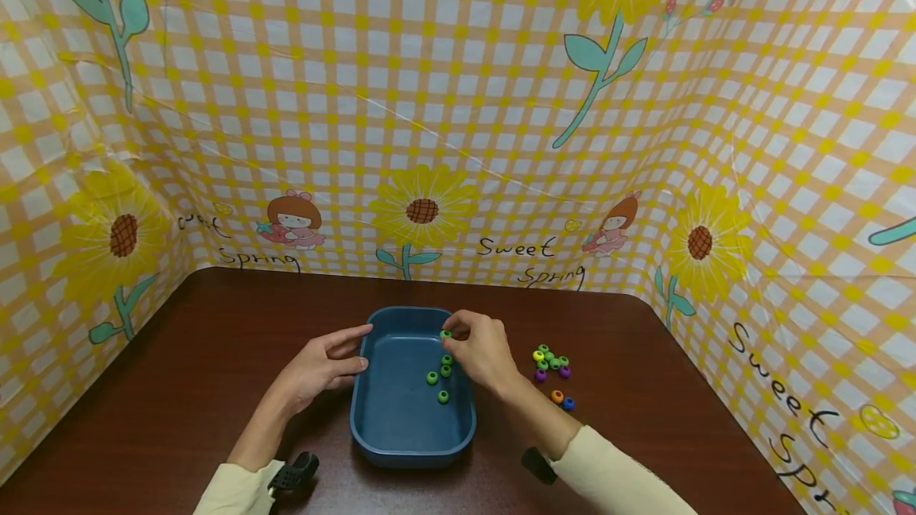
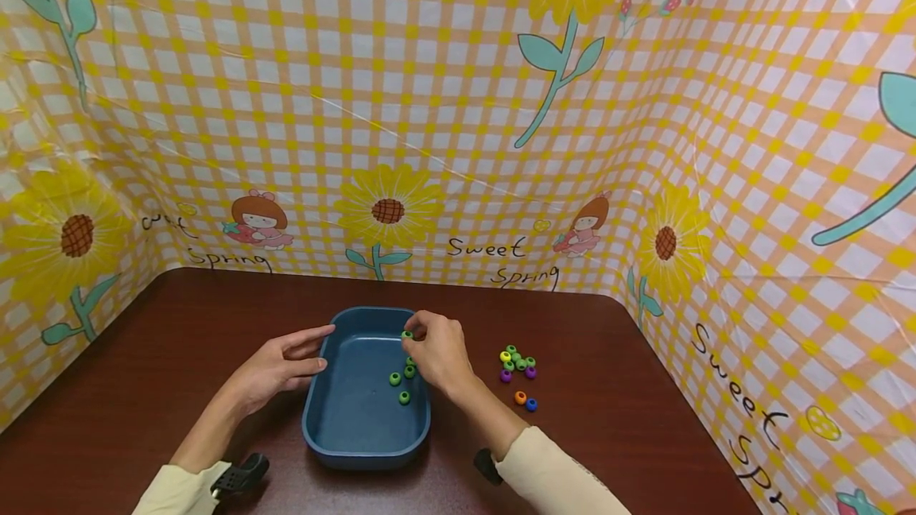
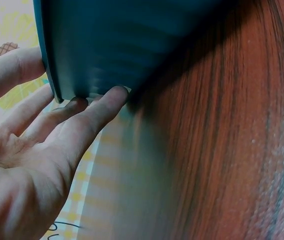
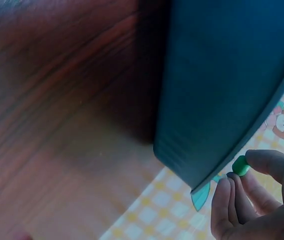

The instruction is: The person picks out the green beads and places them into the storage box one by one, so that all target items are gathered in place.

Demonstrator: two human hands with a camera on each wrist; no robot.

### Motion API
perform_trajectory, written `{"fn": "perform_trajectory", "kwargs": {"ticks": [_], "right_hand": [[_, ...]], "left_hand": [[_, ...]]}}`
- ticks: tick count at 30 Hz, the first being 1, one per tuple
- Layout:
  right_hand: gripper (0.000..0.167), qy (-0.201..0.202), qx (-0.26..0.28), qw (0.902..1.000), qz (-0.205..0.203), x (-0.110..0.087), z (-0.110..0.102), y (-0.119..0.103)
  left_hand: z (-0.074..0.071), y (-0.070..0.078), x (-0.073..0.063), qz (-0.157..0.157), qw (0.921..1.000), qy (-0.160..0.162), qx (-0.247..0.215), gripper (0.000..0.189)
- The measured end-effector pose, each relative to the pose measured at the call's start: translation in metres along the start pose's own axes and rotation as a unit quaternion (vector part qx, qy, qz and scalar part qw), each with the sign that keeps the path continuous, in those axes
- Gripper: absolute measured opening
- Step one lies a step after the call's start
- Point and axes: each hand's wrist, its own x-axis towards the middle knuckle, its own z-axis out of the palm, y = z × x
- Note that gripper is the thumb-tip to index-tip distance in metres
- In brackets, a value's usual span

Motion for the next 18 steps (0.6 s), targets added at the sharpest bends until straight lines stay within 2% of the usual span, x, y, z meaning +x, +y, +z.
{"fn": "perform_trajectory", "kwargs": {"ticks": [11,18], "right_hand": [[0.009,0.005,0.001,1.0,-0.008,-0.006,0.013,0.003],[0.011,0.009,-0.018,0.9996,-0.018,-0.008,0.021,0.008]], "left_hand": [[0.001,0.0,0.0,0.0,1.0,0.008,0.004,0.063],[0.002,0.0,-0.001,0.0,1.0,0.008,0.006,0.061]]}}
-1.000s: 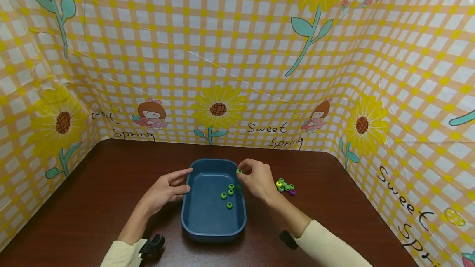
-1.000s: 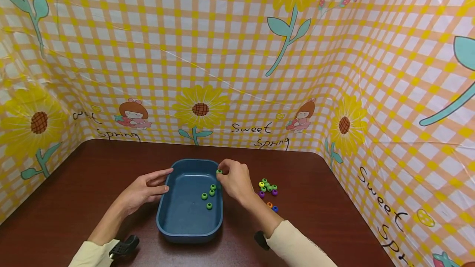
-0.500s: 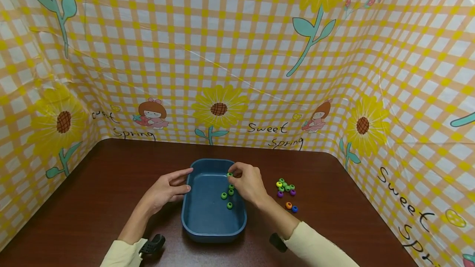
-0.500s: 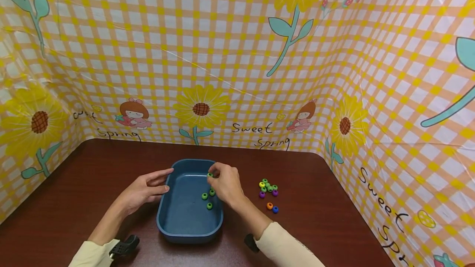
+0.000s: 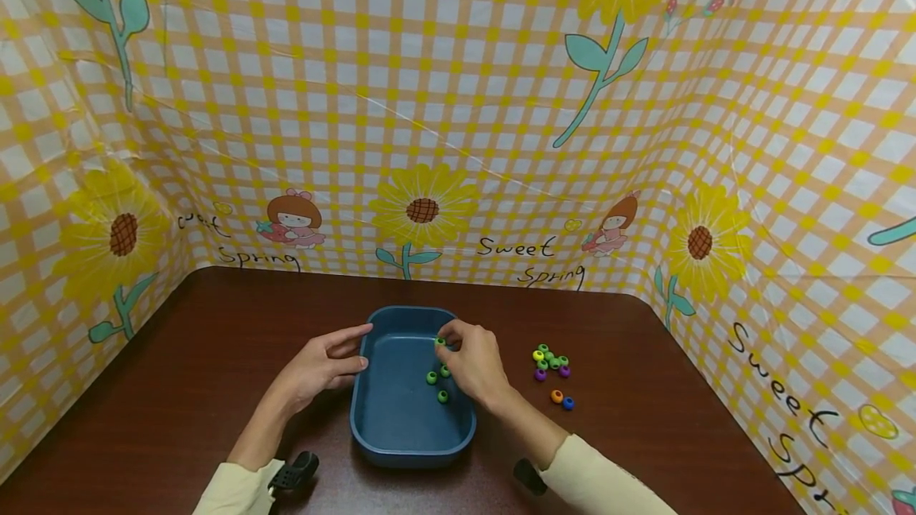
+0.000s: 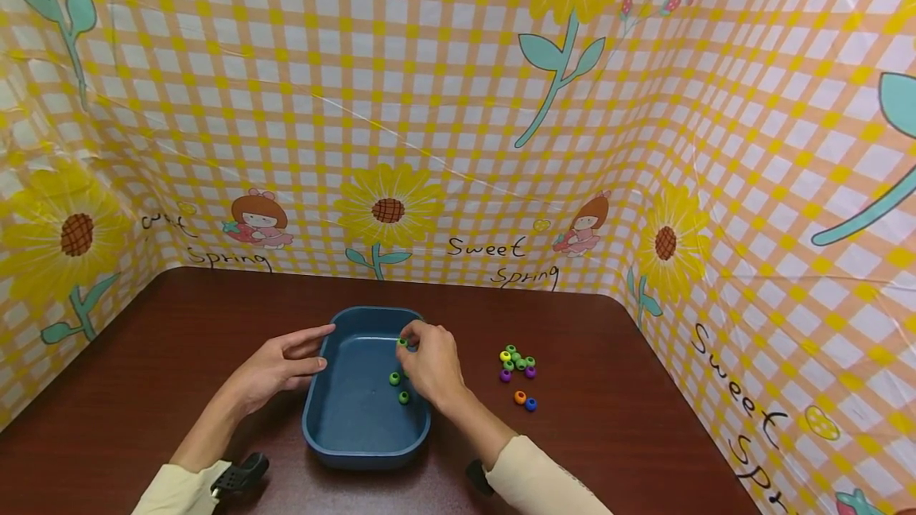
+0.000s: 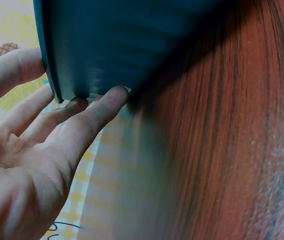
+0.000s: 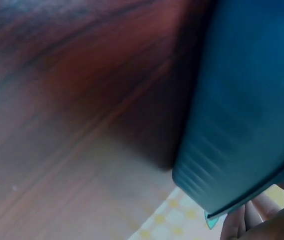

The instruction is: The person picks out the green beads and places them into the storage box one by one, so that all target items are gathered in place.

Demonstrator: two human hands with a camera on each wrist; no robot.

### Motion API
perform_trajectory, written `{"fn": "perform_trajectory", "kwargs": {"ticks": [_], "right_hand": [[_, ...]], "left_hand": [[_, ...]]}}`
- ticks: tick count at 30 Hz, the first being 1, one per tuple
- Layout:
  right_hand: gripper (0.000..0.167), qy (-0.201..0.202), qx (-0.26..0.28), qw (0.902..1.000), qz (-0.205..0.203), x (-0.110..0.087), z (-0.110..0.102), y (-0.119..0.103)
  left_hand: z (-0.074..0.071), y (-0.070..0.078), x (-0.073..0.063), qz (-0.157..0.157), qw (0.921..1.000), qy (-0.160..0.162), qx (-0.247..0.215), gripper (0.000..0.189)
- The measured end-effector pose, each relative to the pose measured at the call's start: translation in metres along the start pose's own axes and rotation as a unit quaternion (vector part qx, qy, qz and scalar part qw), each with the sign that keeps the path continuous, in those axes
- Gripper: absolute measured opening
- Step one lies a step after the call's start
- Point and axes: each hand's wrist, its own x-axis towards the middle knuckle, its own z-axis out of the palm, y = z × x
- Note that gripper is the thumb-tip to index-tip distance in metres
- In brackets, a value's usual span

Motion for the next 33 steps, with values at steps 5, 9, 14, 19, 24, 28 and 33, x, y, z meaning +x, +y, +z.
{"fn": "perform_trajectory", "kwargs": {"ticks": [5,9,14,19,24,28,33], "right_hand": [[0.009,0.011,-0.015,0.9998,-0.003,-0.003,0.004,0.003],[0.01,0.016,-0.015,0.9998,-0.004,-0.006,0.007,0.006],[0.01,0.021,-0.019,0.9995,-0.012,-0.007,0.011,0.008],[0.01,0.027,-0.03,0.9989,-0.023,-0.008,0.014,0.008],[0.01,0.034,-0.035,0.9984,-0.027,-0.008,0.015,0.008],[0.011,0.028,-0.039,0.9985,-0.028,-0.008,0.015,0.008],[0.011,0.022,-0.04,0.9987,-0.024,-0.009,0.014,0.007]], "left_hand": [[0.0,-0.001,0.001,0.003,0.9999,-0.012,-0.001,0.063],[0.0,-0.002,0.002,0.005,0.9998,-0.017,-0.002,0.065],[-0.002,-0.002,0.002,0.006,0.9999,-0.016,-0.003,0.062],[-0.002,-0.001,0.001,0.003,0.9999,-0.011,-0.002,0.061],[-0.002,0.0,0.001,0.002,0.9999,-0.01,0.001,0.061],[-0.002,-0.001,0.001,0.003,0.9999,-0.01,0.0,0.061],[-0.002,-0.002,0.001,0.002,0.9999,-0.012,-0.003,0.061]]}}
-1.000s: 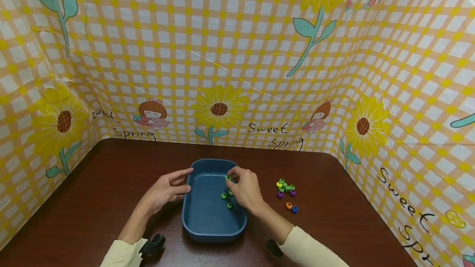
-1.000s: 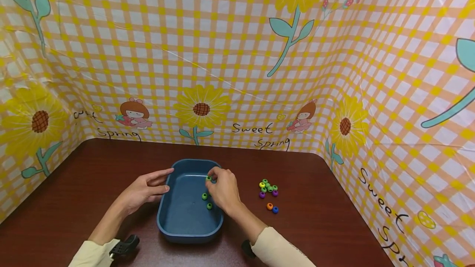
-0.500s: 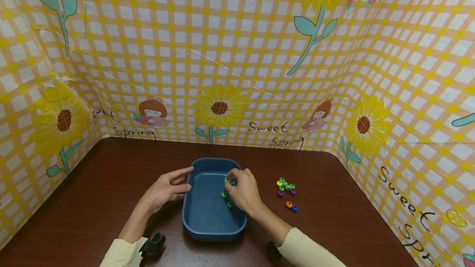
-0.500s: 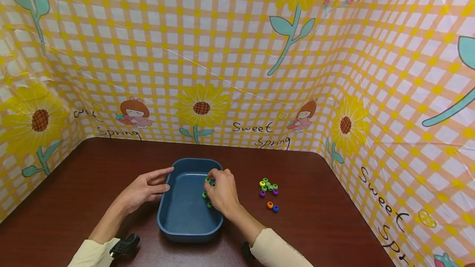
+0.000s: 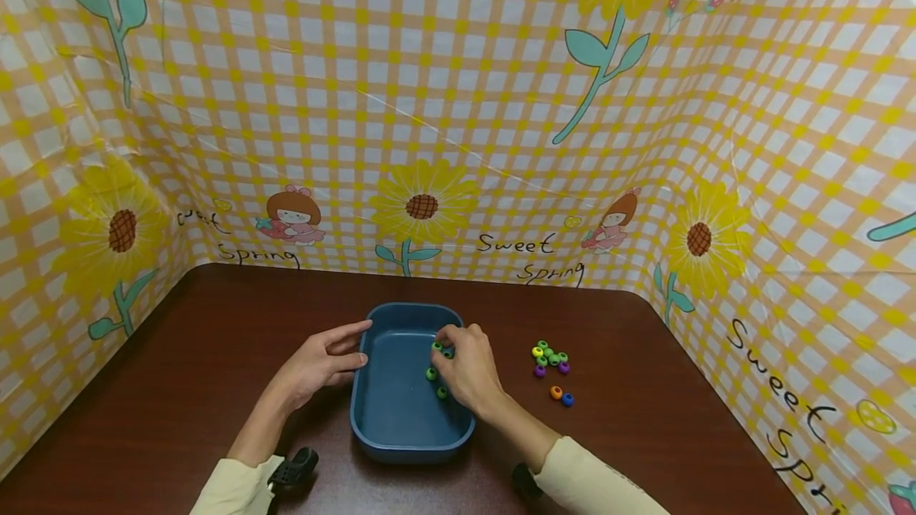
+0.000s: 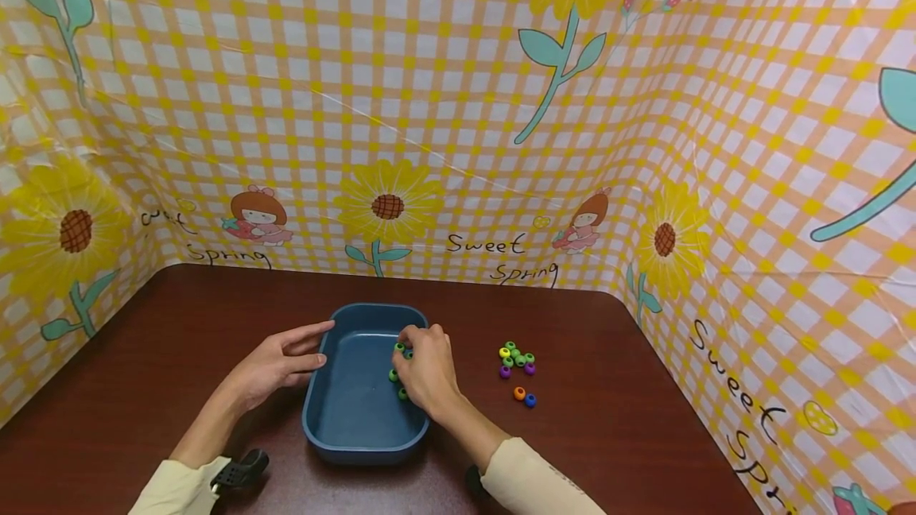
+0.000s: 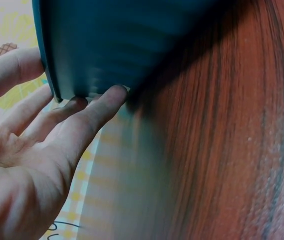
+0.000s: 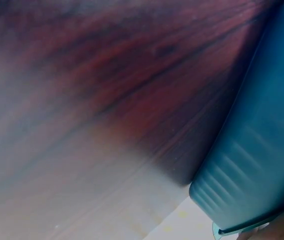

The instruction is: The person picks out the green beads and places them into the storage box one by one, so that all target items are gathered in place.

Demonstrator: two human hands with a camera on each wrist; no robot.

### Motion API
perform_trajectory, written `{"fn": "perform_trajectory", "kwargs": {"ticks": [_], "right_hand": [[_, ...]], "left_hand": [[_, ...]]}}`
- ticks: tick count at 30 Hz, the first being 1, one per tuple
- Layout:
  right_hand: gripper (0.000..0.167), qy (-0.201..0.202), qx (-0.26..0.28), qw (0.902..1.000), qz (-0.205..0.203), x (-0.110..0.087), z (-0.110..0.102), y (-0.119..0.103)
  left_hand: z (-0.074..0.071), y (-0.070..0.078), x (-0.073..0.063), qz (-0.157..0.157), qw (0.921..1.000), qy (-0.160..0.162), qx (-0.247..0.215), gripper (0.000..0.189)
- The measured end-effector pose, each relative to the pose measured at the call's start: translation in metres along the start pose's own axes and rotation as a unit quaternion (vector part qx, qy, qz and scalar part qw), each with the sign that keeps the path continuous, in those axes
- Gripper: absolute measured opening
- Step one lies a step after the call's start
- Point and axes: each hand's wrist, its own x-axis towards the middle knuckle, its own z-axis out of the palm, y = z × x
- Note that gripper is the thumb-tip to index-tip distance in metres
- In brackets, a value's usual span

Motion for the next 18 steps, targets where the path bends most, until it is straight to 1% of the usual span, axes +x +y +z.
{"fn": "perform_trajectory", "kwargs": {"ticks": [5,12,18], "right_hand": [[0.011,0.003,-0.006,1.0,-0.002,-0.0004,0.0,0.0009],[0.011,-0.001,0.001,1.0,-0.003,-0.0009,0.0001,-0.0011],[0.011,-0.001,0.002,1.0,-0.002,-0.0011,0.0004,-0.0009]], "left_hand": [[0.0006,0.0011,0.0007,0.002,1.0,-0.007,-0.003,0.061],[-0.0004,-0.0014,0.0006,0.005,1.0,-0.006,-0.006,0.062],[0.0001,0.0003,-0.0001,0.005,0.9999,-0.008,-0.005,0.064]]}}
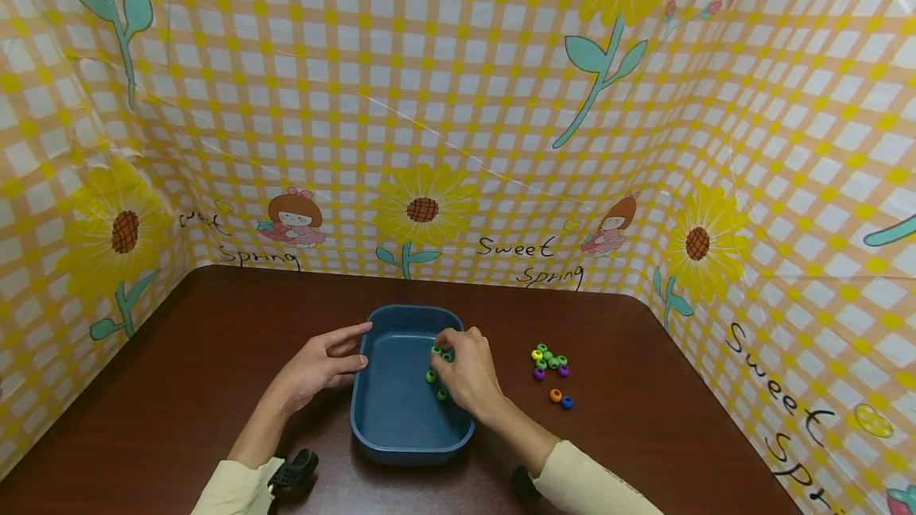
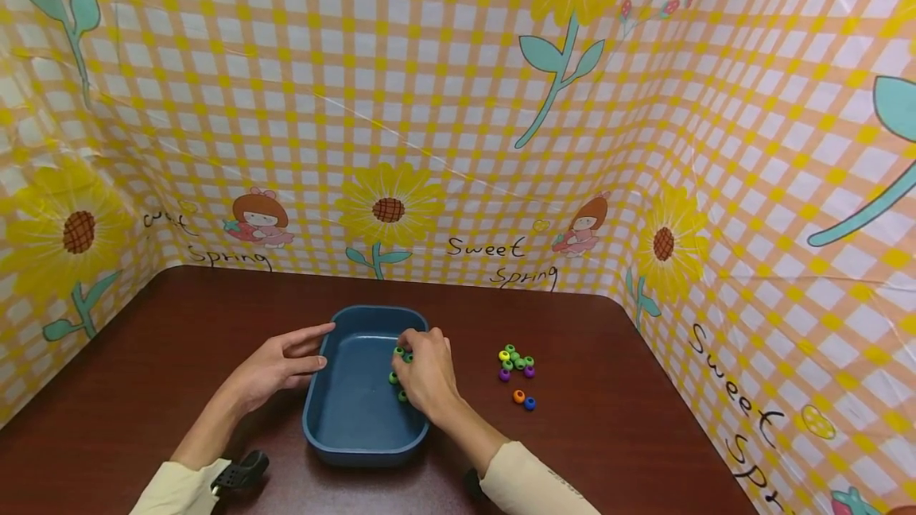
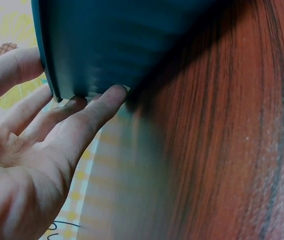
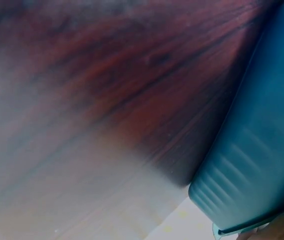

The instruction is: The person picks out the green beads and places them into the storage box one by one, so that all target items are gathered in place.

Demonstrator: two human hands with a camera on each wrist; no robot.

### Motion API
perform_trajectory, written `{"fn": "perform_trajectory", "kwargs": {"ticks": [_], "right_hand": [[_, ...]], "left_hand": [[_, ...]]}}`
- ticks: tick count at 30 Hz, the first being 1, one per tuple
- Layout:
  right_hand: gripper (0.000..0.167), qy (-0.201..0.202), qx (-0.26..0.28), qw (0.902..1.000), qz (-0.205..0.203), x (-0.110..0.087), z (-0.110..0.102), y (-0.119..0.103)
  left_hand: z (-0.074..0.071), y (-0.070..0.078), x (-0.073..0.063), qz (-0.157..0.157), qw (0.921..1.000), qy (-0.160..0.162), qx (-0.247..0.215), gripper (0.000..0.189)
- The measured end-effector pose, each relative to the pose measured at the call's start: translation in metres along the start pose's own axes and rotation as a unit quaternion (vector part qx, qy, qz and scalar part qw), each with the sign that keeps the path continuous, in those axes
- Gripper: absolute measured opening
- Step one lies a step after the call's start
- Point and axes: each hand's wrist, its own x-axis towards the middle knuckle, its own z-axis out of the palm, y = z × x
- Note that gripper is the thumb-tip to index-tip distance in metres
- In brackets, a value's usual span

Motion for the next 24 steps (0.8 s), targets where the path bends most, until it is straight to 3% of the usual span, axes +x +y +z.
{"fn": "perform_trajectory", "kwargs": {"ticks": [13,24], "right_hand": [[0.015,0.004,-0.017,0.9994,-0.029,-0.0021,0.001,0.0024],[0.014,-0.004,-0.018,0.9995,-0.027,-0.0012,0.0005,0.0019]], "left_hand": [[0.0011,-0.0012,0.0003,-0.003,1.0,0.009,0.002,0.062],[0.0021,-0.0002,0.0002,-0.006,0.9998,0.018,0.006,0.061]]}}
